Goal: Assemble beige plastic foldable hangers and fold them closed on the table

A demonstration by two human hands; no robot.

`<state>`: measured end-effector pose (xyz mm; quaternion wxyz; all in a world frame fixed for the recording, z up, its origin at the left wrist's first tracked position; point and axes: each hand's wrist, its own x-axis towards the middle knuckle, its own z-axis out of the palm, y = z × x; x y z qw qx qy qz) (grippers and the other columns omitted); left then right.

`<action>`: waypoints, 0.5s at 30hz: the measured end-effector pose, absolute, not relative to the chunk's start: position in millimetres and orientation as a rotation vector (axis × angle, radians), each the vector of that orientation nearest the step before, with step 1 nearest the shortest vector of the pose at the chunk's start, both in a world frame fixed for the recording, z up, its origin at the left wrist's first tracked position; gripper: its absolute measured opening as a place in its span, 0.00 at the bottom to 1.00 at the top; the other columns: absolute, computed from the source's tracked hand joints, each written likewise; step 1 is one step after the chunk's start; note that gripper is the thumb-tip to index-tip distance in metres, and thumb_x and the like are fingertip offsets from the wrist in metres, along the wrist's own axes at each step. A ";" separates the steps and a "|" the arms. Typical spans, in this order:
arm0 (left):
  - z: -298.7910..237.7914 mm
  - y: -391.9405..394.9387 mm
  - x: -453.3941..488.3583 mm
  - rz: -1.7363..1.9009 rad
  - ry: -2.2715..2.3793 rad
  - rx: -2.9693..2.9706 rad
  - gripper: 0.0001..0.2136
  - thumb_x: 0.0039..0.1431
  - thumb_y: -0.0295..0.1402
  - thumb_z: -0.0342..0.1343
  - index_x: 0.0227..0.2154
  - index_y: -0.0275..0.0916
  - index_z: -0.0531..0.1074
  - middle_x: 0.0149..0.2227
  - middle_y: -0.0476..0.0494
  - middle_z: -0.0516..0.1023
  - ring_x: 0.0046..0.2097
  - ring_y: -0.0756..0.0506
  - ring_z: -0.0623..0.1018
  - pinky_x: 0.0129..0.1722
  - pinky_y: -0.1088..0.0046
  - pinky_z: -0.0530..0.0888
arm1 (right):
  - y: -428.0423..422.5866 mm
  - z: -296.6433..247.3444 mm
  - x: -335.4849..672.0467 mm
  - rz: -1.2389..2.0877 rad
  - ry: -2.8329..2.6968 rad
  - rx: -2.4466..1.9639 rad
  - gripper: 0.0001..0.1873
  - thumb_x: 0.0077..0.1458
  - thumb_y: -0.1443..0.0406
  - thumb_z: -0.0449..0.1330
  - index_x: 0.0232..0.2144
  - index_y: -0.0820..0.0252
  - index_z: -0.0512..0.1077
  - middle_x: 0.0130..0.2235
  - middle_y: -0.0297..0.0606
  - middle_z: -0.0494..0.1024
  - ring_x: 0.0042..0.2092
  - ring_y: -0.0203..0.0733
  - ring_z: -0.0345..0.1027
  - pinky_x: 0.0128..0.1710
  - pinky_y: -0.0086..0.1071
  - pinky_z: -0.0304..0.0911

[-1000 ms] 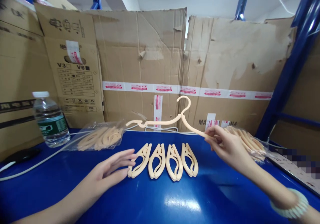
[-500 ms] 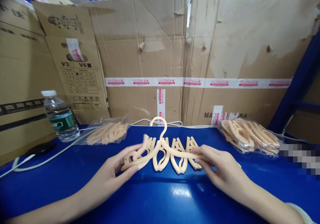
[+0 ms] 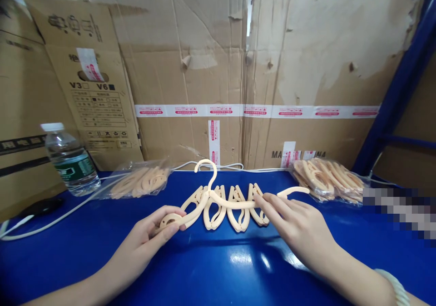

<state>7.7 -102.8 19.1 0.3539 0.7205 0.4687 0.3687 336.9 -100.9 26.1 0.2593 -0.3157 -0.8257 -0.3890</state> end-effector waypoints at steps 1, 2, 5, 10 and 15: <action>19.1 -102.9 8.1 0.946 1.221 1.859 0.13 0.64 0.45 0.51 0.41 0.44 0.73 0.34 0.50 0.77 0.36 0.44 0.74 0.36 0.71 0.67 | -102.7 26.4 335.7 -1.098 -2.228 -0.858 0.23 0.64 0.76 0.44 0.57 0.61 0.66 0.44 0.46 0.81 0.39 0.47 0.76 0.32 0.36 0.68; 19.2 -103.1 8.5 0.942 1.228 1.861 0.13 0.64 0.44 0.51 0.41 0.43 0.73 0.34 0.50 0.76 0.36 0.45 0.73 0.36 0.71 0.66 | -104.3 26.5 334.5 -1.136 -2.222 -0.865 0.23 0.63 0.77 0.44 0.56 0.62 0.67 0.46 0.46 0.80 0.40 0.46 0.76 0.33 0.35 0.68; 19.3 -103.7 8.6 0.941 1.217 1.885 0.12 0.63 0.43 0.51 0.41 0.43 0.73 0.39 0.48 0.75 0.37 0.44 0.71 0.38 0.71 0.65 | -106.4 24.6 333.0 -1.193 -2.214 -0.898 0.22 0.62 0.80 0.45 0.53 0.65 0.69 0.52 0.51 0.76 0.44 0.48 0.76 0.34 0.36 0.70; 18.1 -102.7 7.8 0.912 1.196 1.847 0.12 0.62 0.42 0.51 0.43 0.43 0.73 0.34 0.49 0.72 0.34 0.45 0.69 0.34 0.72 0.63 | -103.5 14.2 335.2 -0.942 -2.219 -0.940 0.27 0.61 0.80 0.44 0.58 0.61 0.65 0.59 0.55 0.67 0.47 0.52 0.74 0.36 0.38 0.72; 18.5 -102.3 9.7 0.935 1.158 1.825 0.12 0.61 0.41 0.52 0.42 0.42 0.73 0.30 0.51 0.69 0.32 0.46 0.68 0.33 0.72 0.62 | -101.2 10.2 324.6 -0.265 -1.971 -0.984 0.24 0.64 0.70 0.54 0.61 0.50 0.61 0.60 0.47 0.62 0.45 0.45 0.74 0.40 0.36 0.75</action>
